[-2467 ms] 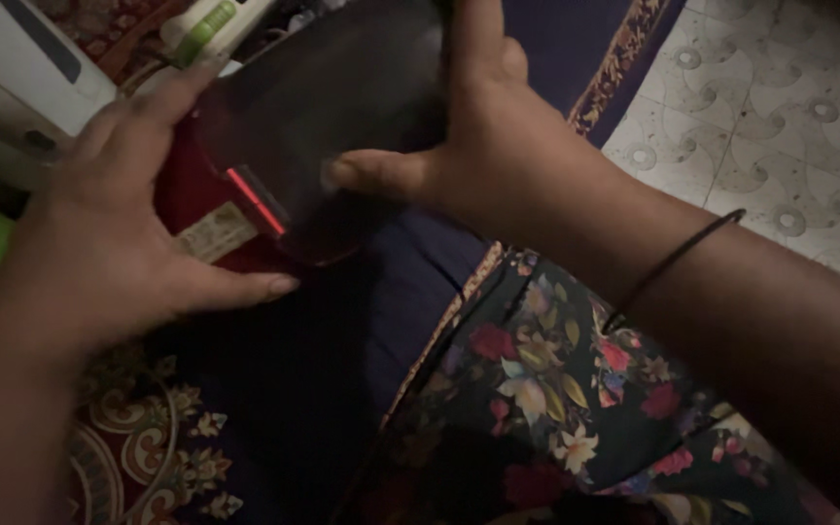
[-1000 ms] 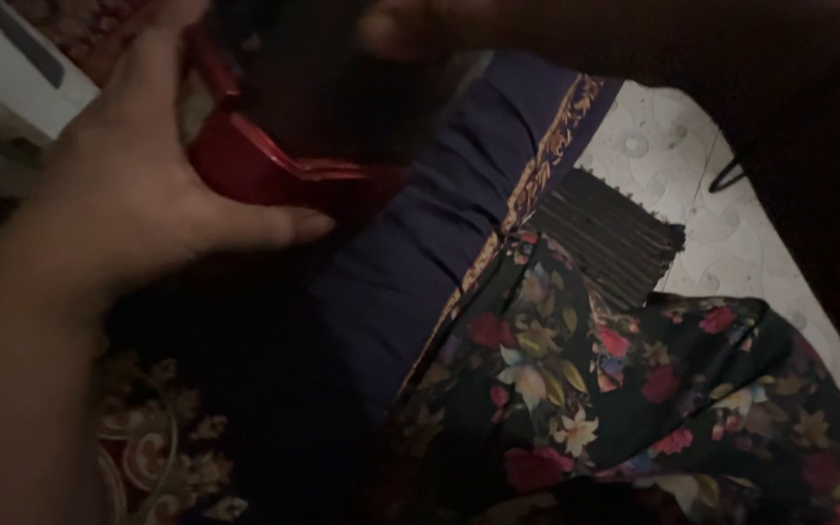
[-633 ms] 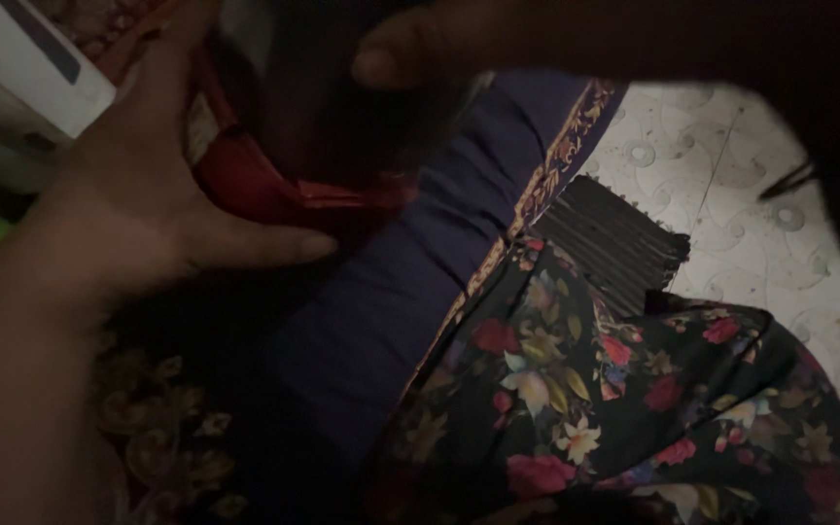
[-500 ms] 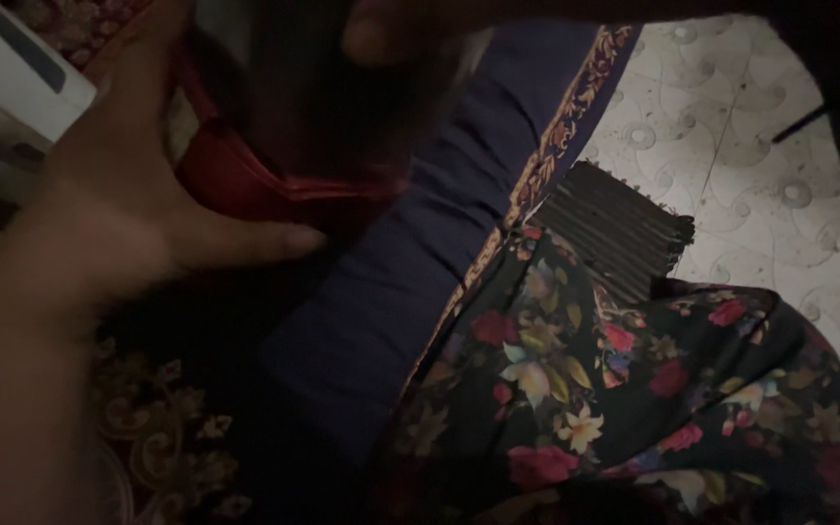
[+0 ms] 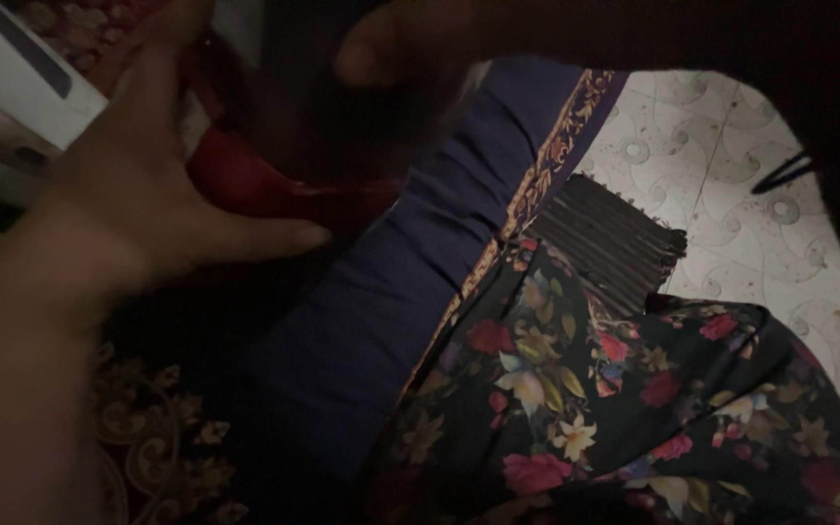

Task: The person services a vacuum cleaner by hand, opening and handling its dust cup, then picking up and fitting together the hose, wand, and attachment pieces on a bed. They repeatedly join and separate the gray tube sections and the metal nozzle while working on their lap.

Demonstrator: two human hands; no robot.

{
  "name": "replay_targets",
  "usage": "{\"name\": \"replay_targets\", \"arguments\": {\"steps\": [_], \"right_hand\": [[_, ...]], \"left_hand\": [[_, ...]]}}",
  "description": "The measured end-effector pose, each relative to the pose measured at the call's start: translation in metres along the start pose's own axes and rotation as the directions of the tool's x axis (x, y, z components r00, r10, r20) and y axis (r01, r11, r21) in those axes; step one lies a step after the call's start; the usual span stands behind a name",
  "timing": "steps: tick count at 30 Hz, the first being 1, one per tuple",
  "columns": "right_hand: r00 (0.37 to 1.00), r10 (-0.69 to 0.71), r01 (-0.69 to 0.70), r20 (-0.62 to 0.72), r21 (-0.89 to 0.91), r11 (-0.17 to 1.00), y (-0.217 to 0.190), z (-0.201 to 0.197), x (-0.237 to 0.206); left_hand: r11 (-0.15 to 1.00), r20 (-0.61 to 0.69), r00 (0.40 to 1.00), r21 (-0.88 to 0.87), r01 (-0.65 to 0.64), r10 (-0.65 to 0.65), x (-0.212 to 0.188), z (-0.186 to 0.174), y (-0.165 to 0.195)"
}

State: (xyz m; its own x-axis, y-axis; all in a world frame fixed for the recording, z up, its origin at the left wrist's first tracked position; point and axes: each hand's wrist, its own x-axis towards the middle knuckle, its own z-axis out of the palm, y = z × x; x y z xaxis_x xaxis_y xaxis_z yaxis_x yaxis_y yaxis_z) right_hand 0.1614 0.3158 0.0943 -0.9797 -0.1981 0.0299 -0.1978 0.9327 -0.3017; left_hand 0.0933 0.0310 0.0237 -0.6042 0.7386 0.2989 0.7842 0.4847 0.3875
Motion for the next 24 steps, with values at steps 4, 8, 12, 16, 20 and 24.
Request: {"name": "replay_targets", "arguments": {"steps": [4,8,12,16,20,24], "right_hand": [[0.999,0.03,-0.029,-0.028,0.027,0.999,-0.003,-0.004,-0.003],[0.993,0.074,-0.066,-0.093,0.091,0.994,-0.004,-0.002,-0.012],[0.928,0.021,0.144,-0.372,0.409,0.901,-0.002,0.018,-0.025],[0.886,0.049,0.27,-0.461,0.6,0.753,0.005,0.031,-0.027],[0.91,0.151,0.172,-0.387,0.682,0.711,0.006,0.032,-0.03],[0.902,0.218,0.178,-0.374,0.78,0.6,-0.001,0.039,-0.038]], "left_hand": [[1.0,-0.02,1.0,0.015,0.007,-0.007,0.003,0.0,0.003],[0.995,-0.032,0.997,0.056,0.077,-0.076,0.001,-0.003,0.016],[0.99,-0.01,0.99,0.025,0.138,-0.138,0.008,-0.005,0.03],[0.93,0.016,0.943,0.169,0.325,-0.332,0.019,0.0,0.048],[0.891,0.019,0.912,0.22,0.396,-0.41,0.022,0.007,0.061],[0.91,-0.014,0.927,0.185,0.372,-0.376,0.02,0.01,0.065]]}}
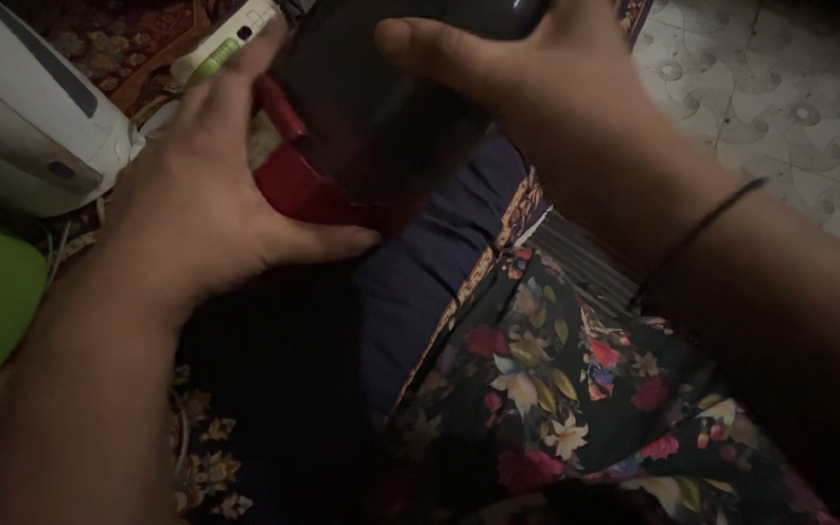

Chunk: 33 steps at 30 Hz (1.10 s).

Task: The person services a vacuum cleaner by hand, opening and handling its dust cup, then picking up and fitting together the hose, wand, and attachment pieces on a bed. They repeatedly join and separate the gray tube sections and the metal nozzle while working on their lap.

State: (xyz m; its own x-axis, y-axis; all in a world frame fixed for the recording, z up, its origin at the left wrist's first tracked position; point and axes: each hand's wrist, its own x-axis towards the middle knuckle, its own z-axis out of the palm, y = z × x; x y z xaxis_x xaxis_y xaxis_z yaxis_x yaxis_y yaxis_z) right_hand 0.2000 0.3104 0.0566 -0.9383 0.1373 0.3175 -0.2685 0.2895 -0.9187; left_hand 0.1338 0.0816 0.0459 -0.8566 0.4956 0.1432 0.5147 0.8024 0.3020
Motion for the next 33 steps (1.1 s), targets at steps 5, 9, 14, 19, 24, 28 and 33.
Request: {"name": "replay_targets", "arguments": {"steps": [5,9,14,19,24,28,33], "right_hand": [[0.986,0.162,-0.155,-0.05,0.126,0.98,0.011,-0.006,-0.013],[0.995,0.08,-0.052,-0.067,0.337,0.94,0.023,-0.017,-0.021],[0.979,0.188,-0.142,-0.079,0.403,0.904,0.036,-0.026,-0.031],[0.978,0.185,-0.21,0.1,0.43,0.878,0.044,-0.047,-0.036],[0.96,0.187,-0.266,0.21,0.464,0.845,0.049,-0.051,-0.046],[0.928,0.23,-0.348,0.292,0.468,0.812,0.048,-0.066,-0.054],[0.915,0.276,-0.399,0.295,0.553,0.731,0.054,-0.072,-0.061]], "left_hand": [[0.994,-0.033,0.996,0.066,-0.084,0.087,-0.008,-0.002,0.007],[0.982,0.036,0.999,0.19,0.007,-0.015,-0.005,-0.001,0.025],[0.982,0.063,0.998,0.191,-0.003,-0.009,-0.001,0.005,0.041],[0.994,-0.051,0.994,-0.038,-0.103,0.101,-0.002,0.012,0.034],[0.559,0.169,0.966,-0.79,0.252,-0.197,-0.011,0.011,-0.017],[0.274,0.54,0.761,-0.719,0.639,-0.359,-0.031,0.036,-0.032],[0.129,0.563,0.603,-0.661,0.739,-0.565,-0.033,0.046,-0.005]]}}
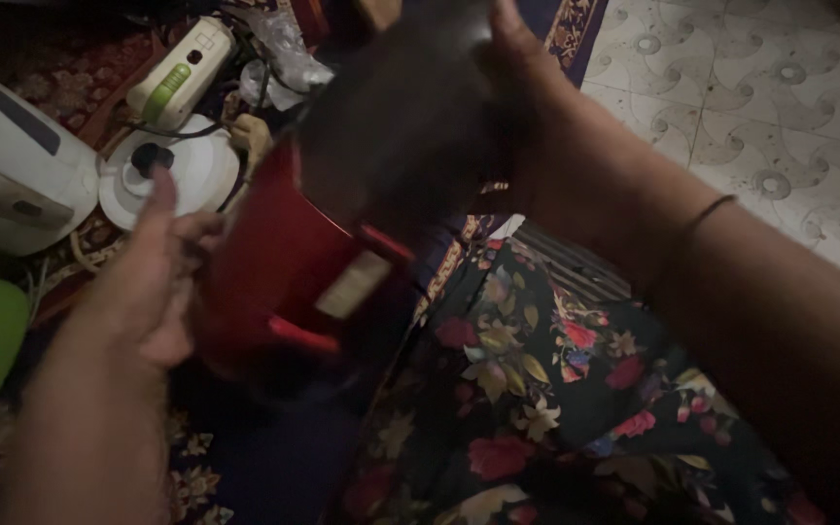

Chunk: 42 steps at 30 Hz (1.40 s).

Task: The person services a vacuum cleaner by hand, opening and handling its dust cup, then picking up and fitting together the hose, wand, and attachment pieces on a bed. They repeatedly join and separate the gray tube sections and the metal nozzle while working on their lap.

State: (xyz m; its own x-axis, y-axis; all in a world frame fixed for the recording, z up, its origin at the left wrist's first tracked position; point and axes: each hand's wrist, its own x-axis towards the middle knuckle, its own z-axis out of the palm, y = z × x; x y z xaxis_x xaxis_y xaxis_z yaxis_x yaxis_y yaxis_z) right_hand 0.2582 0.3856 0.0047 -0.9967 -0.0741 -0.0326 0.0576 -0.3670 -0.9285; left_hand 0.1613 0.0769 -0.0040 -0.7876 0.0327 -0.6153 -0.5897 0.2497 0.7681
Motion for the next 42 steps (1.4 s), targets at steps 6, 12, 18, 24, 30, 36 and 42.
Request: {"name": "replay_targets", "arguments": {"steps": [6,12,18,24,30,36,42], "right_hand": [[0.981,-0.148,0.145,0.121,0.037,0.989,0.007,0.007,0.006],[0.987,-0.139,0.125,0.082,0.163,0.979,0.021,0.012,0.016],[0.998,0.06,-0.06,0.006,0.111,0.992,0.027,0.014,0.037],[0.976,-0.006,-0.01,0.218,0.072,0.997,0.014,0.013,0.042],[0.993,0.026,-0.028,0.118,0.012,1.0,0.009,0.02,0.037],[0.991,0.007,-0.025,-0.135,-0.132,0.991,0.019,0.04,0.03],[0.991,-0.078,0.067,-0.106,-0.104,0.992,0.018,0.052,0.025]], "left_hand": [[0.995,-0.042,0.994,0.04,-0.095,0.097,-0.006,0.01,0.007],[0.884,-0.246,0.863,0.286,-0.37,0.44,-0.018,-0.006,0.003],[0.696,-0.178,0.705,0.441,-0.567,0.687,-0.042,-0.01,0.015],[0.837,0.373,0.823,0.178,-0.517,0.429,-0.054,-0.024,0.06],[0.871,0.187,0.92,0.302,-0.388,0.345,-0.052,-0.007,0.056],[0.826,0.118,0.838,0.141,-0.545,0.533,-0.068,0.004,0.035],[0.758,-0.024,0.774,0.226,-0.612,0.633,-0.107,0.012,0.022]]}}
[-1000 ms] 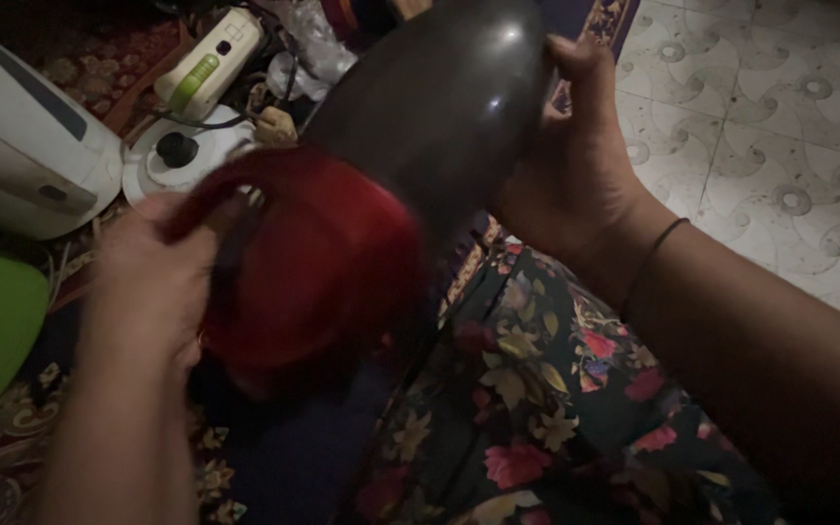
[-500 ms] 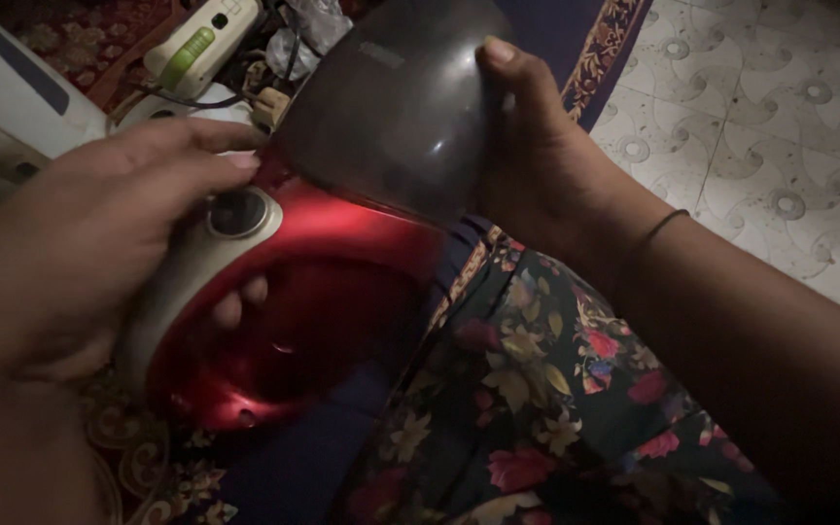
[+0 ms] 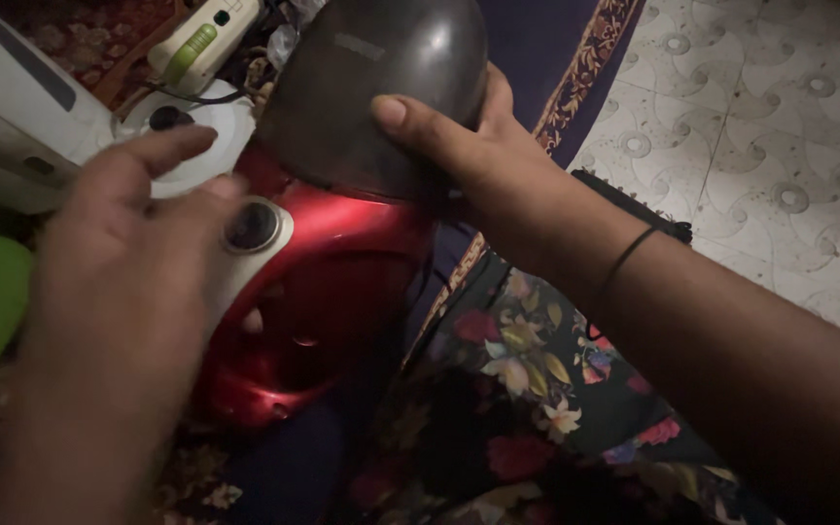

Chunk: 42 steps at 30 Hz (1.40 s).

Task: The person services a vacuum cleaner by hand, opening and handling its dust cup, then picking up and fitting together the hose, wand, and attachment pieces on a bed. They repeatedly join and separate the gray tube sections and the metal nozzle while working on their lap.

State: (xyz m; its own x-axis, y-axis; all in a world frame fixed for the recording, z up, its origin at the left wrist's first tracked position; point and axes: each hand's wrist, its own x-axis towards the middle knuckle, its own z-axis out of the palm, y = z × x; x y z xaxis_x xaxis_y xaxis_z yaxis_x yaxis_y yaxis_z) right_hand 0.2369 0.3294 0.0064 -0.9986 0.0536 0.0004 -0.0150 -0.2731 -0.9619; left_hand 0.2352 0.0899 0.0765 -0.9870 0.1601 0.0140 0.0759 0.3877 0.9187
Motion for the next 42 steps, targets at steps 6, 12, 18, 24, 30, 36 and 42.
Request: {"name": "replay_targets", "arguments": {"steps": [6,12,18,24,30,36,42], "right_hand": [[0.998,-0.002,0.001,-0.058,-0.018,1.0,-0.001,0.003,-0.005],[0.999,-0.003,0.001,0.047,0.043,0.999,-0.003,0.003,-0.006],[0.996,-0.081,0.08,-0.032,-0.033,0.996,0.002,0.013,0.0],[0.992,-0.124,0.124,0.007,-0.122,0.985,-0.002,0.02,0.001],[0.996,-0.084,0.088,0.029,-0.191,0.978,-0.01,0.024,-0.006],[1.0,0.002,-0.002,-0.004,-0.054,0.999,-0.001,0.013,-0.006],[0.99,0.142,-0.143,0.02,0.172,0.975,0.003,-0.008,0.001]], "left_hand": [[0.758,-0.108,0.97,0.645,-0.099,0.219,-0.028,0.013,0.0],[0.741,-0.102,0.967,0.662,-0.11,0.235,-0.028,0.012,-0.002],[0.868,-0.07,0.968,0.461,-0.184,0.242,-0.026,0.013,-0.008],[0.892,-0.103,0.961,0.407,-0.195,0.257,-0.03,0.011,-0.012],[0.887,-0.11,0.957,0.416,-0.202,0.27,-0.029,0.006,-0.007],[0.763,-0.135,0.984,0.647,0.001,0.114,-0.021,0.013,0.006],[0.83,-0.056,0.995,0.557,-0.037,0.082,-0.018,0.021,0.015]]}}
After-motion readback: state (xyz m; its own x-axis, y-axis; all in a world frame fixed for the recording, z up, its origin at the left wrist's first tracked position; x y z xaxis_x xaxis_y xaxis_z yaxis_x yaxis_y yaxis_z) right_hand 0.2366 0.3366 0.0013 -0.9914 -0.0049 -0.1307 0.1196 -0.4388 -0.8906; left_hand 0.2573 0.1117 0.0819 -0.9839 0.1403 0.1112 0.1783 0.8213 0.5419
